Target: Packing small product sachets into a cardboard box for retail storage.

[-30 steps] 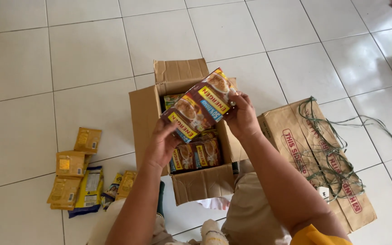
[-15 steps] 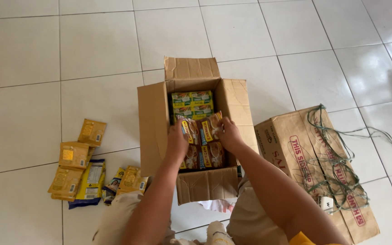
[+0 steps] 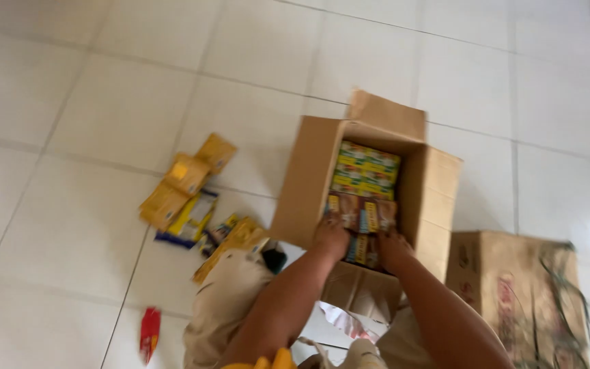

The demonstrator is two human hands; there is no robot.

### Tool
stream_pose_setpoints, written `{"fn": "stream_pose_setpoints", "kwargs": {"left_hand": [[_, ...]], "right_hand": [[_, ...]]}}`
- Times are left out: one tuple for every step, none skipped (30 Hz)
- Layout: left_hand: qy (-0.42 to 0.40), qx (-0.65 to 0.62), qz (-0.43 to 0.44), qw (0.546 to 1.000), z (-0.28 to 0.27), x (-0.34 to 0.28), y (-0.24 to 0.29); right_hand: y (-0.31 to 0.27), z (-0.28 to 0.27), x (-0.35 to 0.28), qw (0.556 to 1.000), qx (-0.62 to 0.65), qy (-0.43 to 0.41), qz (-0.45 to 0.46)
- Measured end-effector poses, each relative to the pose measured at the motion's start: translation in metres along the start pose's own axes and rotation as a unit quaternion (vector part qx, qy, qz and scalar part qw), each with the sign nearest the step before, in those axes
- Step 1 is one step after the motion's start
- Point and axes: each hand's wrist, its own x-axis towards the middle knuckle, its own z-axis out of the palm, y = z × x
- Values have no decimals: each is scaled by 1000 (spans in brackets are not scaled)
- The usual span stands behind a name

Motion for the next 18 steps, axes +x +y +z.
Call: {"fn": "stream_pose_setpoints", "kwargs": {"left_hand": [[19,-1,5,1000,-17,-9,8],[33,-2,14,999,-37,-16,19],[47,-3,22,999,-61,-21,30],[64,-4,31,997,-105,-45,32],[81,-4,40,996,-144,-70,44],[97,-2,53,994,-178,-95,67],[103,-13,40,994,-188,-103,69],[163,-34,63,984,-200,-109,71],[223,-53,86,970,-214,-115,74],[229,-58,78,969,-224,-120,73],[285,-84,78,952,-234,-125,73],[340,-108,78,931,-244,-130,72],[346,-111,69,929,-255,-142,69],[372,-157,69,912,-266,-154,68],[397,-203,69,892,-276,-166,66],[403,-205,64,890,-279,-165,62],[396,-287,99,867,-282,-164,57],[383,-367,135,837,-284,-163,54]], "right_hand": [[-11,-20,-8,1000,-15,4,-22],[-19,-40,-18,1000,-16,-8,-2],[-27,-61,-26,1000,-17,-19,19],[-34,-75,-29,999,-33,-18,3],[-41,-88,-33,999,-22,-34,4],[-47,-101,-38,999,-8,-50,8],[-49,-104,-35,999,-22,-50,-3],[-48,-109,-31,998,46,5,-48],[-47,-115,-26,987,115,58,-94],[-49,-119,-24,987,106,58,-102],[-50,-124,-23,975,151,91,-134],[-53,-128,-21,958,197,123,-167],[-60,-133,-25,958,190,123,-175],[-66,-138,-31,935,170,191,-245],[-73,-142,-37,902,149,257,-312],[-83,-145,-45,901,143,257,-318],[-92,-148,-52,856,335,199,-341],[-100,-149,-62,775,513,130,-345]]}}
